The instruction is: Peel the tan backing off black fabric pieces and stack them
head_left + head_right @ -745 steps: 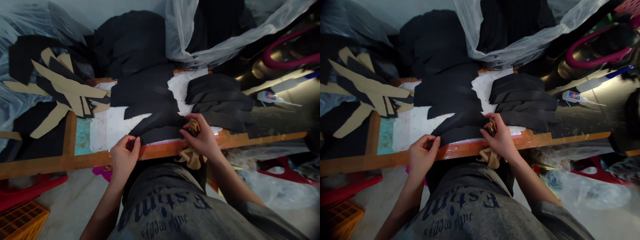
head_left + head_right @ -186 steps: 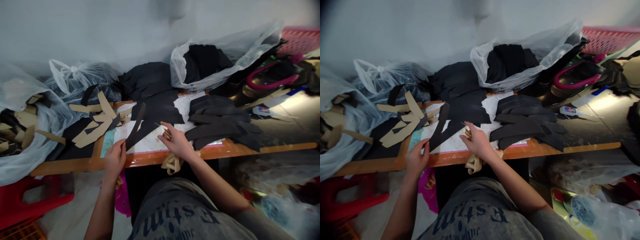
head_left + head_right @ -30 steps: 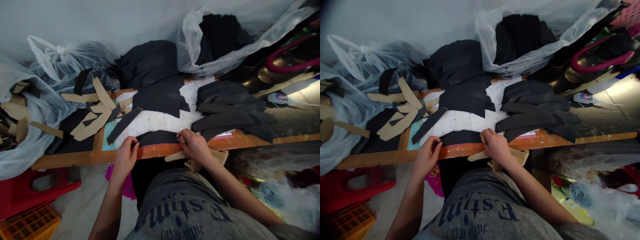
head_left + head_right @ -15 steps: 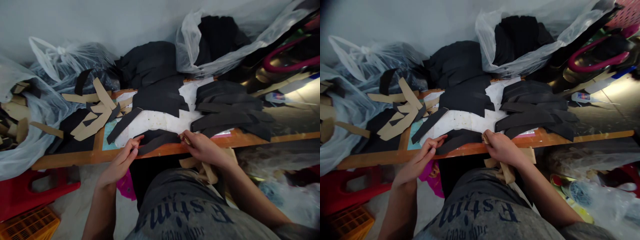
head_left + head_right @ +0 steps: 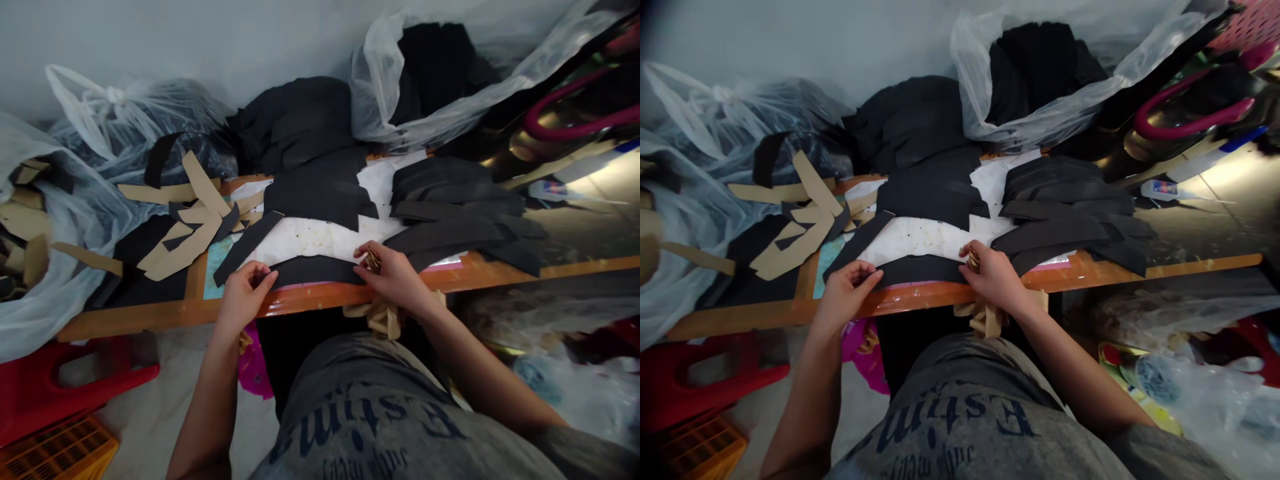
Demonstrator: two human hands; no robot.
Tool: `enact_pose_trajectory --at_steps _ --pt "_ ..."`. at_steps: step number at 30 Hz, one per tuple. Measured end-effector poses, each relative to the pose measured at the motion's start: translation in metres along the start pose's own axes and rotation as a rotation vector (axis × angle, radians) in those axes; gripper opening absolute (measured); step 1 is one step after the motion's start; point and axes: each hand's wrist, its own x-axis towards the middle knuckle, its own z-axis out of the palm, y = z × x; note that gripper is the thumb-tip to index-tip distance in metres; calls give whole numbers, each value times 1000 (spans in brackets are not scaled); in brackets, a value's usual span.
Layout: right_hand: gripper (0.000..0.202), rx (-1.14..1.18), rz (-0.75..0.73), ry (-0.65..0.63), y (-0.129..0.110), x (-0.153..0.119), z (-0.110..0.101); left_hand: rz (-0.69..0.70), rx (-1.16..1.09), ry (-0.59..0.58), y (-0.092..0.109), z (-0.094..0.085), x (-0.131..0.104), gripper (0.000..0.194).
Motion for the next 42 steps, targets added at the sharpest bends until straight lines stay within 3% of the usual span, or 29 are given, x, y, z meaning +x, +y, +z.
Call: enact_pose_trajectory --at_steps 3,24,34,36,39,41,42 --pt "29 -1 -1 19 4 -2 5 -24 12 16 -6 0 5 27" --pt "26 -342 54 -28 0 1 14 -25 270 29 -6 4 14 25" --pt "24 -748 64 -135 -23 -10 22 47 696 63 13 13 6 20" --pt "28 -784 45 -160 -27 -13 23 41 782 120 19 11 2 34" --pt "27 -802 62 -162 -28 -14 21 45 838 288 28 11 -4 76" --pt "22 -791 87 -128 -25 -14 19 171 825 326 32 21 -13 79" --pt "23 -774 88 -102 -22 -15 19 267 810 277 33 31 -18 73"
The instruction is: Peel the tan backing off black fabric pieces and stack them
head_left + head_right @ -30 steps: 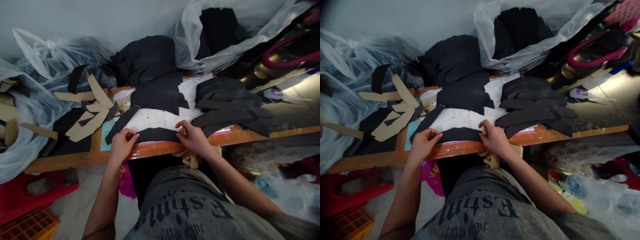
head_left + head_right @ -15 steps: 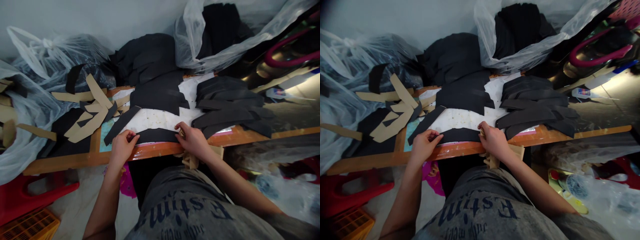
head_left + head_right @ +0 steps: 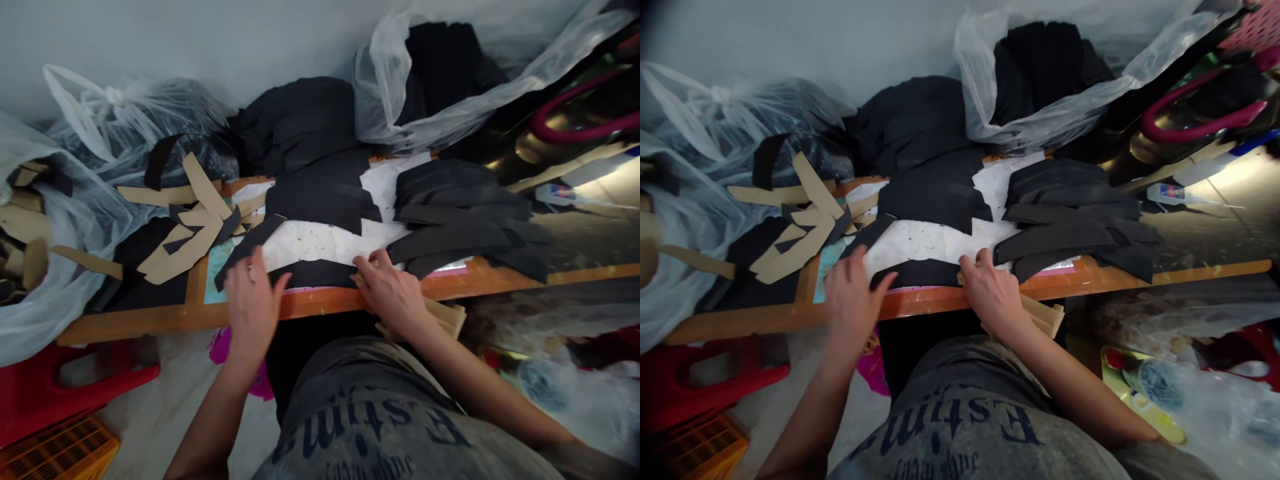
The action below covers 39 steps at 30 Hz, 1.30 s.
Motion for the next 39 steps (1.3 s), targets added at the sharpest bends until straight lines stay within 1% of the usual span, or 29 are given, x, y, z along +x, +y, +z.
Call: enact_pose_trajectory --at_steps 1,2,3,4,5,6,8,10,12,13,15,16,18,20,21,22,23,24,25,26,28,29,30,31,33,34,37,38,39 --pt "27 23 0 25 2 0 2 122 -42 -35 9 5 -7 66" --pt "32 47 -8 49 3 1 4 256 -82 -114 17 11 -13 63" --pt "35 67 -14 66 4 1 7 341 -104 -191 24 18 -20 63" --pt "37 83 -18 73 5 2 10 365 -112 -234 28 25 -26 65" --pt "37 96 -17 71 5 3 13 341 -108 -259 28 31 -32 68" --pt "37 111 -15 63 5 3 15 275 -95 -256 24 36 -36 70" --pt "34 168 -15 40 5 4 18 97 -68 -201 7 40 -41 72" --pt "25 282 -43 1 7 5 17 -16 -79 -120 -16 40 -41 67" --pt "18 469 -108 -23 16 4 10 3 -158 -21 -40 36 -32 60" --pt "16 571 -143 -6 24 3 4 21 -197 34 -51 34 -25 57" --pt "17 705 -173 96 53 1 -11 -5 -194 148 -70 31 -8 56" --pt "18 710 -148 176 71 -2 -19 -37 -172 165 -78 31 2 58" --pt "21 561 2 308 112 -9 -37 -81 -160 124 -91 32 20 62" --pt "32 282 290 436 148 -18 -52 -90 -173 81 -100 36 33 60" --pt "38 168 419 497 161 -23 -57 -81 -181 82 -101 38 36 58" --pt "42 91 513 551 169 -27 -60 -65 -185 100 -101 41 38 56" --pt "42 69 557 594 172 -32 -61 -44 -186 131 -99 42 37 55" --pt "40 111 550 621 169 -36 -60 -15 -190 160 -96 44 36 55" --pt "36 205 493 623 161 -38 -58 21 -202 184 -90 44 33 54" --pt "32 331 399 590 148 -39 -55 62 -224 200 -84 44 30 51" --pt "27 597 154 452 114 -36 -46 145 -300 211 -70 39 23 43" --pt "26 682 27 354 95 -32 -41 182 -347 212 -63 35 19 39" --pt "25 729 -69 308 76 -26 -37 213 -395 212 -57 31 16 37" --pt "26 750 -132 294 60 -19 -32 238 -442 203 -52 25 13 36" --pt "31 776 -183 303 36 -4 -25 272 -527 151 -46 14 7 39" --pt "30 786 -189 297 28 3 -22 285 -566 111 -45 9 4 41" --pt "16 833 -220 179 22 16 -18 307 -619 -3 -46 -2 -2 44" --pt "14 876 -242 120 23 17 -18 308 -603 -5 -46 -4 -3 47" --pt "15 947 -263 58 23 17 -19 308 -564 21 -45 -6 -5 50"
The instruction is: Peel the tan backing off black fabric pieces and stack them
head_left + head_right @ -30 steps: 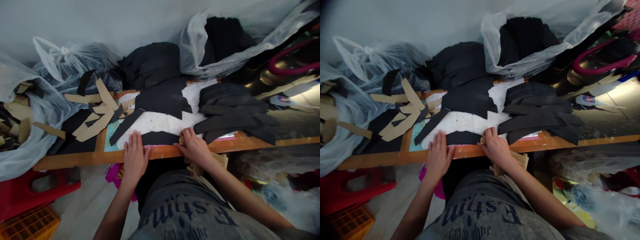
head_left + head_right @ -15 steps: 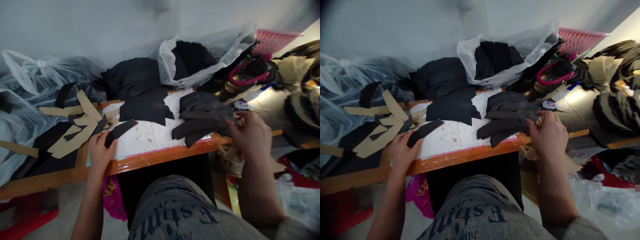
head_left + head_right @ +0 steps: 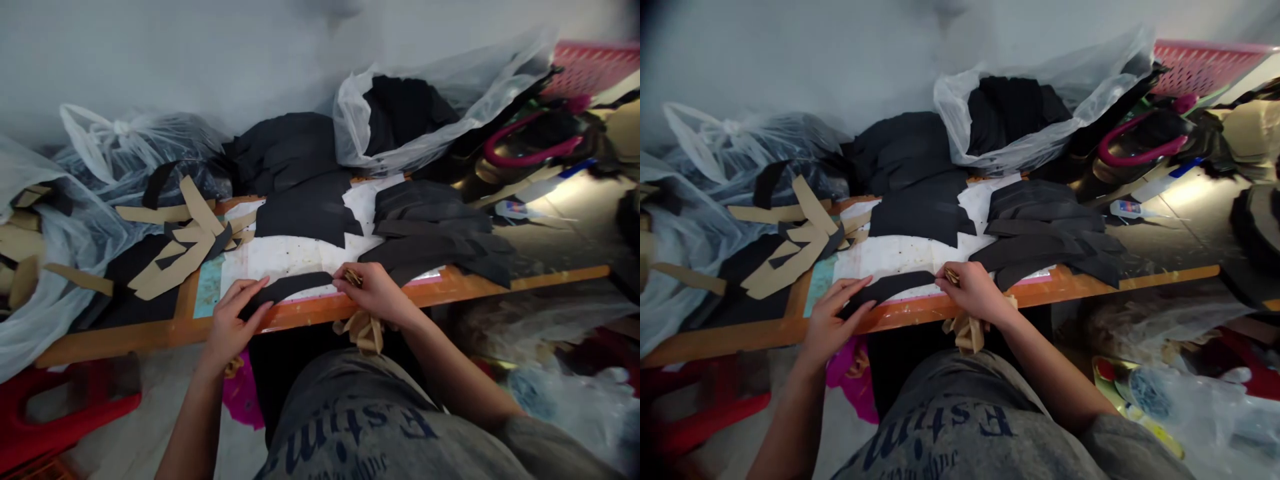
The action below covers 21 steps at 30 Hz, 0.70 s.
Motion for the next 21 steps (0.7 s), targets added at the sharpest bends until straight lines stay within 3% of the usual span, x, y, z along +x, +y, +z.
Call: enact_pose_trajectory --at_steps 4,7,9,14,18,21 --pt "24 455 88 -160 -5 -6 3 132 165 166 25 11 5 58" --pt "33 737 121 -237 -12 -12 13 337 -81 39 52 27 15 56" --pt "36 874 121 -256 -15 -17 18 389 -264 12 66 36 21 50" --pt "40 1060 204 -239 -11 -28 24 306 -426 109 80 48 24 31" --pt "40 1124 196 -249 -8 -32 32 260 -398 101 82 48 23 35" --pt "40 1201 191 -245 -9 -32 40 277 -387 96 81 44 23 27"
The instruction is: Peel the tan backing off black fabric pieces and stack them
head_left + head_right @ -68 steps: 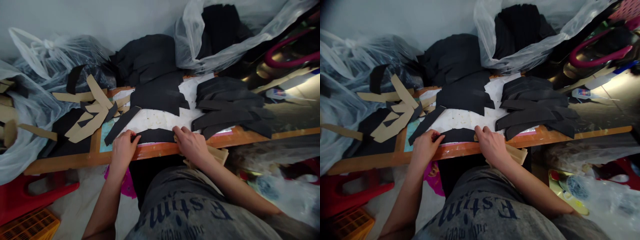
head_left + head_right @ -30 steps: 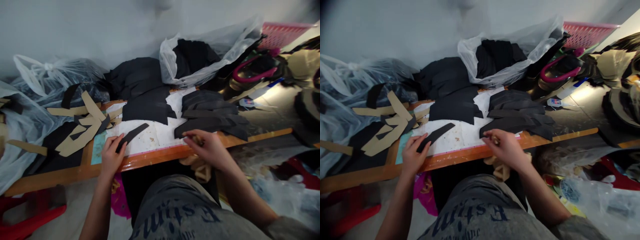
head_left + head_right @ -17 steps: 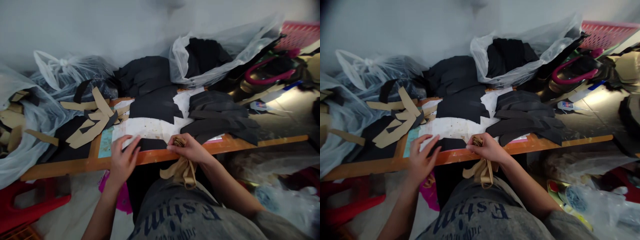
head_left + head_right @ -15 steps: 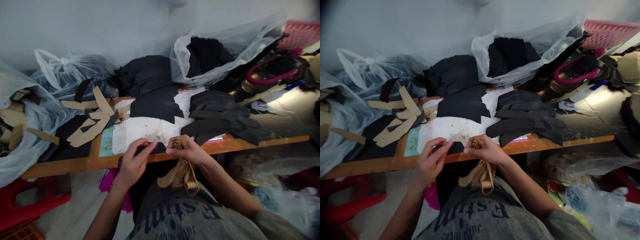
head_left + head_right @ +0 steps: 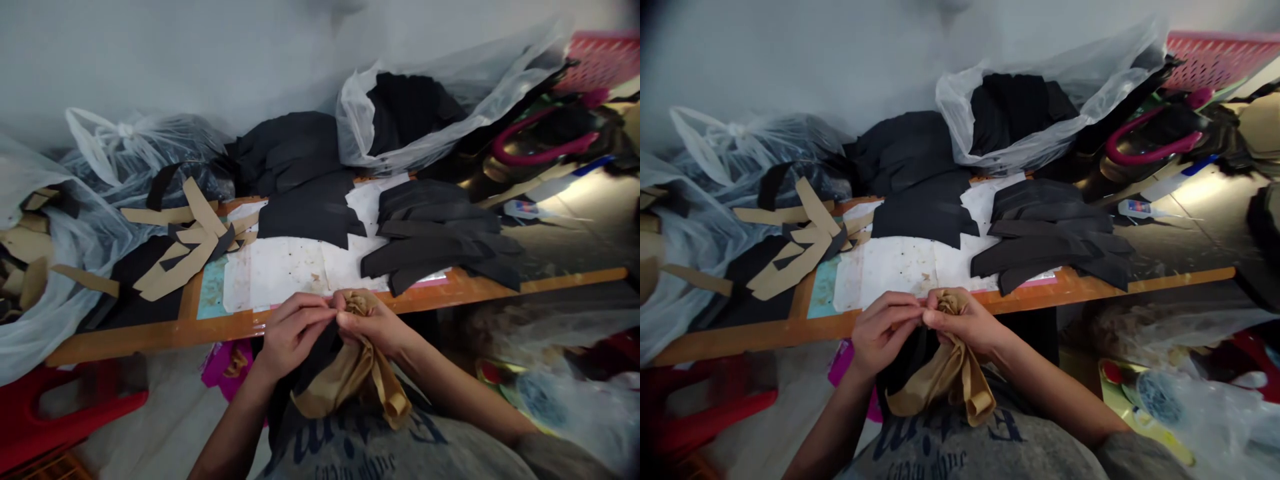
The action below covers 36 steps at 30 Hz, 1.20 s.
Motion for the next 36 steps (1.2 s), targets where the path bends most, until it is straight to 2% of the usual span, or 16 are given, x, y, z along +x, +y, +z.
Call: enact_pose_trajectory --at_steps 5,10,13,15,18,23,27,29,30,33,36 --pt "34 110 -45 22 2 4 1 -15 47 71 -1 -2 -3 28" --pt "31 59 -8 5 -1 4 3 -20 85 18 -5 1 -4 35" --pt "38 115 23 71 2 5 4 -50 82 60 -7 1 -6 29" --pt "39 134 13 91 3 6 3 -87 98 81 -8 2 -6 31" --pt "33 98 -26 47 4 7 1 -99 113 45 -10 4 -5 38" --pt "36 147 14 51 7 8 6 -65 68 51 -12 3 -2 26" --pt "44 290 104 174 12 9 8 -108 127 32 -15 4 -7 16" --pt "43 300 110 289 12 11 4 -142 118 100 -15 7 -12 12" --pt "42 295 108 343 11 11 0 -172 99 170 -16 9 -15 10" --pt "41 292 84 433 3 12 -16 -317 -29 492 -21 12 -23 7" --pt "41 275 -47 462 -13 6 -40 -464 -214 776 -34 -1 -28 6"
